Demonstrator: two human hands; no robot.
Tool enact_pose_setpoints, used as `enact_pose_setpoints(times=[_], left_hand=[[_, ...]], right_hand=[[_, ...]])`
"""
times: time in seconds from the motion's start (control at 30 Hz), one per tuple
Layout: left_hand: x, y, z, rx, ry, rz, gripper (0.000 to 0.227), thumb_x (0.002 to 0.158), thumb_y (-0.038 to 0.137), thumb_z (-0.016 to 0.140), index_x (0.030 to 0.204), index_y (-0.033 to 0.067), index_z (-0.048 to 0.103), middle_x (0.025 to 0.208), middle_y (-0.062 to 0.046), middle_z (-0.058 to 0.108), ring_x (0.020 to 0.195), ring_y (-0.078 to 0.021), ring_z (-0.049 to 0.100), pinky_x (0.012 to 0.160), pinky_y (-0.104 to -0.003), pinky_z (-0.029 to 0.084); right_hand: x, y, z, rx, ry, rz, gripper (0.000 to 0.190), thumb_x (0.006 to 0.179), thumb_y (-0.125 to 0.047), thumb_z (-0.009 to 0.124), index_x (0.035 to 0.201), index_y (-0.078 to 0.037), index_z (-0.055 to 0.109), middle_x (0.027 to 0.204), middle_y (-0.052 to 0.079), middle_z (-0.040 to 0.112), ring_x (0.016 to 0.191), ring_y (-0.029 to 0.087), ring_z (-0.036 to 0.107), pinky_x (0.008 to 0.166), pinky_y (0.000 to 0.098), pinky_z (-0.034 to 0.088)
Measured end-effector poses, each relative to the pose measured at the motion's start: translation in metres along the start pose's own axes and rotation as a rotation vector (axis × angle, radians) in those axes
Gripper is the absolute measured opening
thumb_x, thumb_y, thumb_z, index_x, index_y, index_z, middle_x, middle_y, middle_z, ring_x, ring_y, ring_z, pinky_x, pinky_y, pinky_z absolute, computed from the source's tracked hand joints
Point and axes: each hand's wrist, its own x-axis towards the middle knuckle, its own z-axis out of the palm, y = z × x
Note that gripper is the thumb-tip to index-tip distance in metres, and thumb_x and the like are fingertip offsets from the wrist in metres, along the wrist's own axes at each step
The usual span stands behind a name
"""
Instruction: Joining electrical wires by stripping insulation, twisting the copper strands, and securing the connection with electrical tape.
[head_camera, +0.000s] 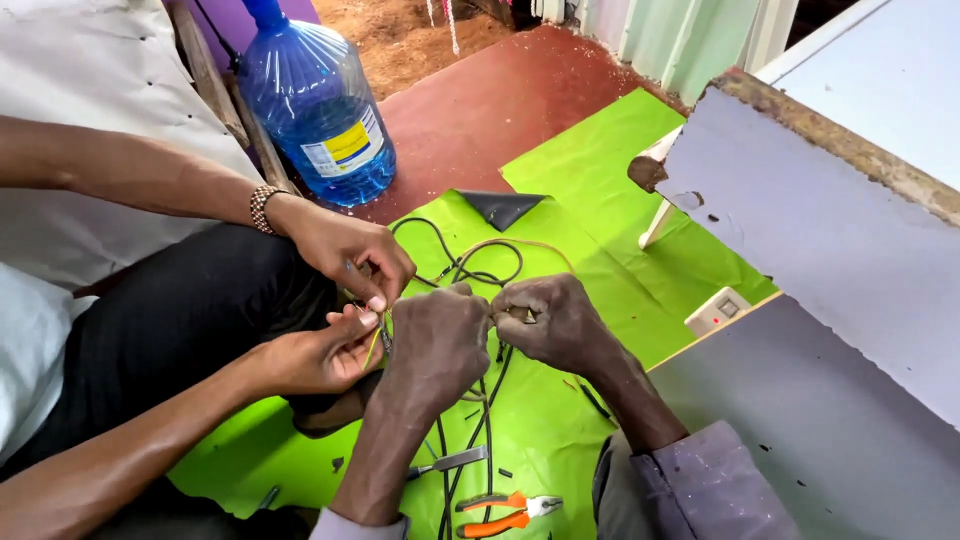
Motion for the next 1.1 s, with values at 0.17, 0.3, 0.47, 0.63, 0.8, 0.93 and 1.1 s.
enact_pose_setpoints(times=[0.17, 0.3, 0.47, 0.63, 0.8, 0.93, 1.1], left_hand=[[-0.029, 0.016, 0.019, -0.302, 0.132, -0.225, 0.020, 0.086, 0.012, 0.062, 0.075, 0.0045, 0.077, 0.069, -0.015, 0.065, 0.061, -0.0406, 0.069, 0.061, -0.047, 0.057], [-0.051, 0.014, 0.050, -0.695, 0.247, -0.216, 0.019, 0.088, 0.019, 0.066, 0.077, 0.0090, 0.078, 0.070, -0.016, 0.066, 0.069, -0.0432, 0.070, 0.063, -0.047, 0.057], [-0.071, 0.000, 0.078, -1.142, 0.050, -0.515, 0.010, 0.083, 0.010, 0.076, 0.084, 0.0007, 0.080, 0.064, 0.000, 0.067, 0.053, -0.0101, 0.051, 0.049, -0.026, 0.042], [-0.085, 0.007, 0.075, -1.142, 0.052, -0.731, 0.020, 0.080, 0.011, 0.078, 0.094, -0.0017, 0.085, 0.070, -0.003, 0.075, 0.057, -0.0113, 0.058, 0.051, -0.026, 0.049], [-0.099, -0.002, 0.094, -1.300, 0.060, -0.854, 0.020, 0.083, -0.001, 0.077, 0.101, -0.0082, 0.082, 0.069, -0.011, 0.074, 0.047, -0.0140, 0.052, 0.044, -0.026, 0.043], [-0.105, -0.008, 0.094, -1.404, 0.125, -0.910, 0.021, 0.082, -0.006, 0.078, 0.102, -0.0086, 0.083, 0.074, -0.012, 0.075, 0.051, -0.0135, 0.052, 0.045, -0.026, 0.043], [-0.104, -0.007, 0.091, -1.499, 0.194, -0.928, 0.018, 0.080, -0.010, 0.079, 0.097, -0.0098, 0.082, 0.075, -0.016, 0.078, 0.052, -0.0139, 0.056, 0.044, -0.025, 0.043]], right_hand=[[-0.009, 0.017, 0.012, -0.176, -0.029, -0.032, 0.013, 0.080, -0.008, 0.071, 0.068, -0.009, 0.067, 0.050, 0.007, 0.052, 0.043, 0.024, 0.053, 0.045, 0.0343, 0.042], [-0.036, 0.091, 0.016, -0.325, -0.100, 0.097, 0.008, 0.078, -0.024, 0.075, 0.075, -0.016, 0.074, 0.061, 0.008, 0.068, 0.063, 0.036, 0.070, 0.057, 0.0422, 0.054], [-0.075, 0.108, 0.032, -0.181, -0.213, 0.392, 0.018, 0.076, -0.022, 0.079, 0.089, -0.010, 0.081, 0.064, 0.001, 0.074, 0.052, 0.012, 0.063, 0.049, 0.0276, 0.049], [-0.160, 0.229, 0.065, -0.607, -0.375, 0.445, 0.021, 0.080, -0.022, 0.079, 0.090, -0.010, 0.064, 0.068, 0.006, 0.067, 0.057, 0.027, 0.063, 0.059, 0.0413, 0.051], [-0.229, 0.278, 0.086, -0.704, -0.724, 0.408, 0.029, 0.091, -0.020, 0.070, 0.101, -0.006, 0.047, 0.078, 0.013, 0.069, 0.064, 0.036, 0.066, 0.065, 0.0489, 0.051], [-0.234, 0.284, 0.093, -0.659, -0.654, 0.498, 0.030, 0.087, -0.020, 0.070, 0.106, -0.007, 0.050, 0.078, 0.013, 0.070, 0.069, 0.036, 0.068, 0.069, 0.0478, 0.053], [-0.229, 0.283, 0.093, -0.614, -0.563, 0.625, 0.035, 0.083, -0.021, 0.071, 0.112, -0.008, 0.055, 0.079, 0.014, 0.071, 0.075, 0.035, 0.070, 0.074, 0.0463, 0.055]])
